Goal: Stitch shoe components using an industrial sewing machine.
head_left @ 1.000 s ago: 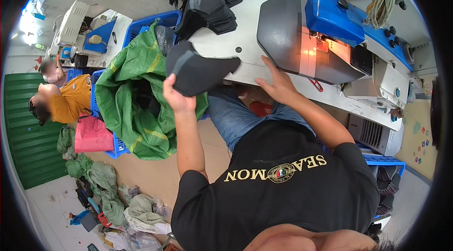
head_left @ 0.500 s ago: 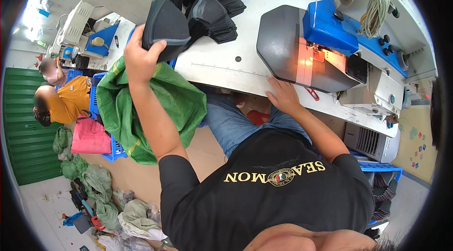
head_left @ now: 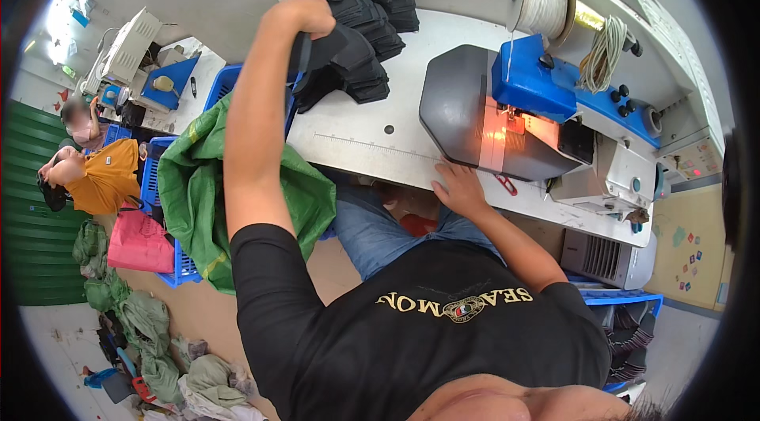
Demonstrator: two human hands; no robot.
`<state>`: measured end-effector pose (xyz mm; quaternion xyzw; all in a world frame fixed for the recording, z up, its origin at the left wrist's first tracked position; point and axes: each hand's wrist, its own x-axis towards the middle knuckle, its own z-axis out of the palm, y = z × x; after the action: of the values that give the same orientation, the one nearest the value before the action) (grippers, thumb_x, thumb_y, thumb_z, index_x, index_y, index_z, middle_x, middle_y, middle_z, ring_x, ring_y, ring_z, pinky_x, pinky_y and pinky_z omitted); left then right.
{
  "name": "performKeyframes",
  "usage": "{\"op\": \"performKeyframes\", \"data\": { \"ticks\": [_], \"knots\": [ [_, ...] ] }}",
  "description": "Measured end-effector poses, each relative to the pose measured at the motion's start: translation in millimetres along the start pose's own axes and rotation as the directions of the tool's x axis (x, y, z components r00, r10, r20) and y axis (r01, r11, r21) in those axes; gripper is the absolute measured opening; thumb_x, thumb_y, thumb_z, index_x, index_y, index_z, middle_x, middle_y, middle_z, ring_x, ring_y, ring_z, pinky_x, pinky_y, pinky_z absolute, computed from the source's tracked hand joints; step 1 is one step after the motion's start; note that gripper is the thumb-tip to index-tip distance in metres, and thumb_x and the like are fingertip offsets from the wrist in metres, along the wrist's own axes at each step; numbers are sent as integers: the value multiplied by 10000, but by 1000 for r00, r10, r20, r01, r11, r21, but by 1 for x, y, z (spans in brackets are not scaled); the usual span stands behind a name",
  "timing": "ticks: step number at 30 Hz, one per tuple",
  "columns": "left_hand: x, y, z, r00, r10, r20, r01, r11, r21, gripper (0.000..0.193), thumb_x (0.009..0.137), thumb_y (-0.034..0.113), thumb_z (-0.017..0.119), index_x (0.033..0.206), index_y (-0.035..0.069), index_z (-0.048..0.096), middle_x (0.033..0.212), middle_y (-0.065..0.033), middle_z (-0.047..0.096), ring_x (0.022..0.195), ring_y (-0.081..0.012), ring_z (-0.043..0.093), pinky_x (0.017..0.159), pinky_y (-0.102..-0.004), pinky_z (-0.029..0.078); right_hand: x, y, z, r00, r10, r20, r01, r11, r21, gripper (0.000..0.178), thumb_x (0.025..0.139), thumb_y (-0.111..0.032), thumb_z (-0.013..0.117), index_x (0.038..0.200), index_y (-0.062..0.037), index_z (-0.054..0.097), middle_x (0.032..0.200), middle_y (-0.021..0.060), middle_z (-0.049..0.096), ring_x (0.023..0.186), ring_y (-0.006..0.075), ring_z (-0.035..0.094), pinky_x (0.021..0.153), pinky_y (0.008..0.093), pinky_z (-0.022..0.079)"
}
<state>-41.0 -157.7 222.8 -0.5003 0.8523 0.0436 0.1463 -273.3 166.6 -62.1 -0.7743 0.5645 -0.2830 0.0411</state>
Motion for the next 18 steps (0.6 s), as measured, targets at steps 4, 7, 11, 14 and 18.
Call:
{"op": "performKeyframes", "data": {
  "ticks": [4, 7, 11, 14, 18],
  "knots": [
    [46, -8, 60, 951, 80, -299, -84, 996, -2, 391, 631, 96, 599, 1014, 77, 677, 1065, -165, 650, 999, -318, 613, 778, -404, 505, -1, 0, -1, 1000, 14, -21, -14, 1000, -6, 361, 824, -276, 636, 1105, -51, 602, 1053, 143, 602, 990, 329, 588, 822, 441, 475],
    [50, -11, 96, 737, 79, -671, -115, 993, -9, 319, 797, 184, 648, 1111, 127, 646, 1159, -122, 612, 1096, -314, 567, 867, -429, 482, 0, 1, -1, 1000, 11, -28, -10, 999, 32, 346, 827, -275, 636, 1092, -55, 607, 1030, 141, 614, 956, 327, 602, 806, 444, 482],
    [35, -5, 129, 365, -164, -916, -69, 977, -203, 311, 820, 283, 672, 1049, 74, 655, 1071, -123, 640, 992, -327, 595, 872, -429, 471, -1, 1, -1, 998, 61, 16, -61, 997, 44, 334, 824, -269, 643, 1082, -60, 612, 989, 136, 635, 886, 327, 624, 759, 440, 499],
    [23, 0, 148, 235, -210, -949, -98, 966, -238, 300, 799, 294, 682, 1012, 84, 662, 1053, -120, 643, 970, -316, 597, 825, -429, 471, 0, 0, -2, 999, 39, 5, -39, 997, 67, 335, 816, -263, 651, 1081, -62, 612, 952, 130, 643, 831, 334, 628, 719, 435, 508],
    [24, 13, 164, 470, -256, -845, 5, 958, -288, 379, 862, 327, 617, 1144, 74, 614, 1172, -169, 593, 1075, -369, 549, 916, -457, 445, 2, -1, -2, 999, 35, 6, -35, 997, 67, 333, 806, -256, 656, 1072, -61, 609, 960, 135, 627, 852, 341, 615, 708, 438, 504]
  ]
}}
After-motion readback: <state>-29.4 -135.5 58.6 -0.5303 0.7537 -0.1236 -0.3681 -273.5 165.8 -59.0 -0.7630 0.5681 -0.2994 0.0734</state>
